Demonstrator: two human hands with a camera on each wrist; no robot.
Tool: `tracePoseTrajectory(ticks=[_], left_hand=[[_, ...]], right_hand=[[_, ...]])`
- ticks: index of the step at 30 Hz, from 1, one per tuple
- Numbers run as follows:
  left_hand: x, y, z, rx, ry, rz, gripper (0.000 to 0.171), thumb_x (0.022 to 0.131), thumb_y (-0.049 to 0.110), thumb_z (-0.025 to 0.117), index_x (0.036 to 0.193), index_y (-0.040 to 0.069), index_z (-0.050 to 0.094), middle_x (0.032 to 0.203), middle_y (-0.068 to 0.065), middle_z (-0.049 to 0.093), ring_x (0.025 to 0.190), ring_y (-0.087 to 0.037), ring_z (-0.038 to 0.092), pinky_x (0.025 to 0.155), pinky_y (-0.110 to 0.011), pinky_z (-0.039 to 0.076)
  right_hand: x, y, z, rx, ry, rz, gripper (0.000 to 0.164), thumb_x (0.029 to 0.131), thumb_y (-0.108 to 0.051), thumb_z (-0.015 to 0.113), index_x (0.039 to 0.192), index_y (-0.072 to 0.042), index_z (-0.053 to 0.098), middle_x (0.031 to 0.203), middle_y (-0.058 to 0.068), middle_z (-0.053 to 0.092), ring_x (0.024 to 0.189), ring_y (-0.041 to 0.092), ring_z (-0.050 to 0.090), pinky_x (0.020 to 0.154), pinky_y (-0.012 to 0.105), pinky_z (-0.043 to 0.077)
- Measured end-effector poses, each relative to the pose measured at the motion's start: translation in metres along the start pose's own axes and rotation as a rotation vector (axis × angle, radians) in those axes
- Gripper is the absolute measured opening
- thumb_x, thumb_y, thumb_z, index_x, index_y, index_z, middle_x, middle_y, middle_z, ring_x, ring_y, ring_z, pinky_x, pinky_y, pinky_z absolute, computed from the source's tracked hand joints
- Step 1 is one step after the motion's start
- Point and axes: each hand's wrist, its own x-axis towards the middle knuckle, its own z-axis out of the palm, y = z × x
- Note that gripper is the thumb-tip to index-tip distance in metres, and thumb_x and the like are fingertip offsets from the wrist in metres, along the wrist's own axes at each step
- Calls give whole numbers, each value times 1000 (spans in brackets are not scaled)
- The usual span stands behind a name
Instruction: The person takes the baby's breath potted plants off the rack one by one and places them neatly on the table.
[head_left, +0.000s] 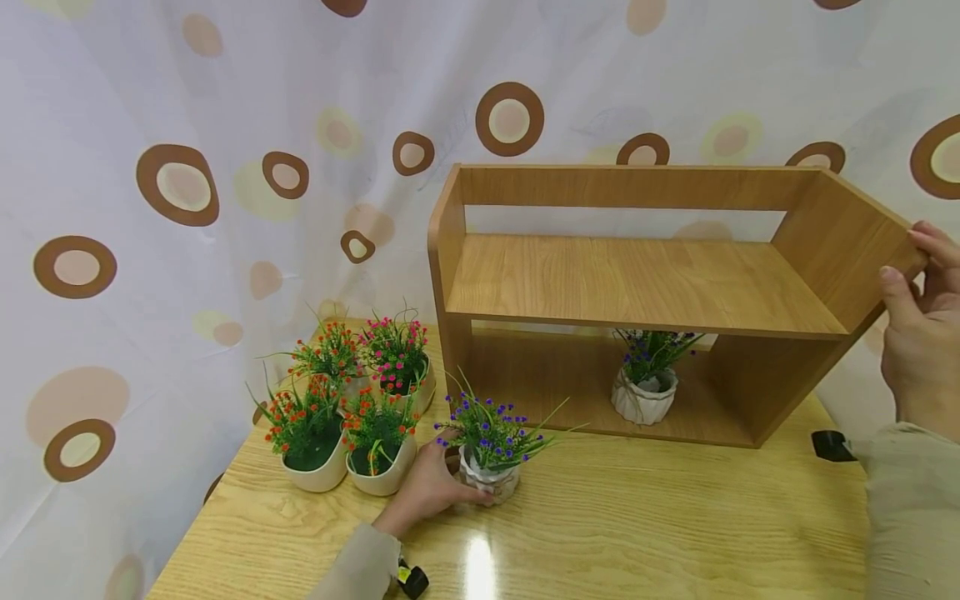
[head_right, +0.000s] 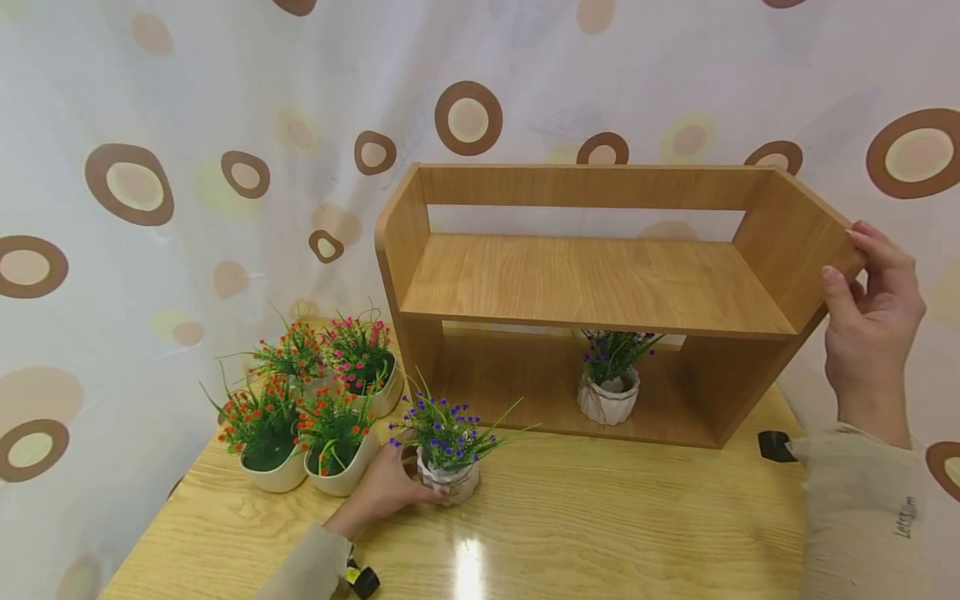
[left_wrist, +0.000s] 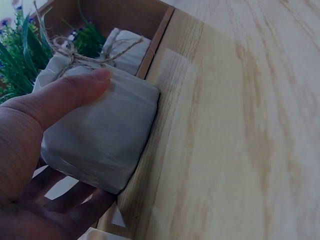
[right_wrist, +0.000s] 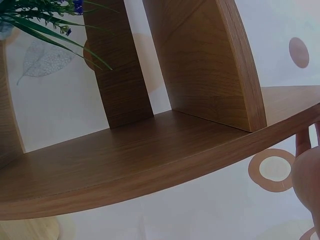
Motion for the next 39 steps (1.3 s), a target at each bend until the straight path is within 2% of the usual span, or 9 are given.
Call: tracePoseTrajectory(ticks=[3, 11, 15, 20, 23, 27, 31, 35, 39], left_hand=[[0, -1, 0, -7, 1, 1, 104, 57, 25, 104, 145, 11, 50, 132, -9, 68, 118, -23, 69, 101, -29, 54], [0, -4, 3, -107, -28, 6, 101, 63, 14, 101, 148, 11, 46, 136, -15, 65, 123, -31, 66, 100, -32, 57], [-4, -2, 3, -35, -19, 15, 103, 65, 20, 100, 150, 10, 43, 140, -17, 61, 127, -35, 63, 109, -45, 53], [-11, 8, 0, 74, 8, 4, 114, 65, 32, 100, 155, 3, 36, 148, -25, 53, 136, -43, 53, 116, -59, 42], [-10, 21, -6, 70, 12, 25, 117, 67, 31, 99, 159, 4, 31, 157, -25, 43, 144, -45, 44, 117, -62, 40], [-6, 44, -19, 61, 1, 122, 118, 72, 27, 97, 164, 17, 25, 164, -15, 35, 151, -40, 37, 120, -59, 38], [-2, 70, -36, 86, 0, 248, 108, 78, 26, 94, 163, 24, 28, 164, -6, 37, 153, -31, 36, 122, -53, 37], [0, 101, -50, 123, 23, 331, 100, 80, 26, 92, 161, 33, 33, 164, 4, 37, 153, -25, 36, 124, -53, 36], [2, 131, -61, 182, 73, 442, 92, 83, 25, 90, 159, 32, 37, 161, 4, 41, 151, -22, 39, 123, -54, 37]], right_hand=[[-1, -2, 1, -1, 2, 3, 47, 100, 15, 48, 138, -10, 61, 158, -1, 44, 154, 15, 31, 127, 21, 20], [0, -1, 1, -8, 0, 13, 47, 101, 14, 48, 139, -11, 60, 158, -2, 44, 154, 14, 31, 127, 21, 19], [0, 1, 1, 0, -12, 8, 47, 101, 14, 48, 140, -10, 60, 159, -1, 43, 154, 14, 30, 127, 20, 21], [-2, 3, 1, 12, -27, 22, 47, 101, 14, 48, 140, -11, 60, 160, -1, 42, 154, 13, 29, 128, 21, 19], [-2, 4, 1, 7, -29, 16, 47, 101, 14, 48, 140, -10, 60, 160, -1, 42, 154, 14, 29, 128, 21, 19], [-2, 3, 0, -2, -19, 2, 47, 100, 14, 49, 139, -10, 60, 159, 0, 43, 152, 16, 31, 127, 21, 21], [-1, 3, 1, 6, -10, 3, 47, 100, 14, 49, 139, -9, 61, 158, -1, 44, 152, 17, 32, 127, 21, 22], [0, 4, 0, 8, 2, -10, 46, 100, 15, 50, 138, -9, 61, 157, 0, 46, 152, 18, 32, 128, 23, 20], [0, 6, 0, 17, 11, -22, 46, 100, 15, 50, 137, -8, 62, 156, 1, 47, 151, 20, 33, 128, 23, 19]])
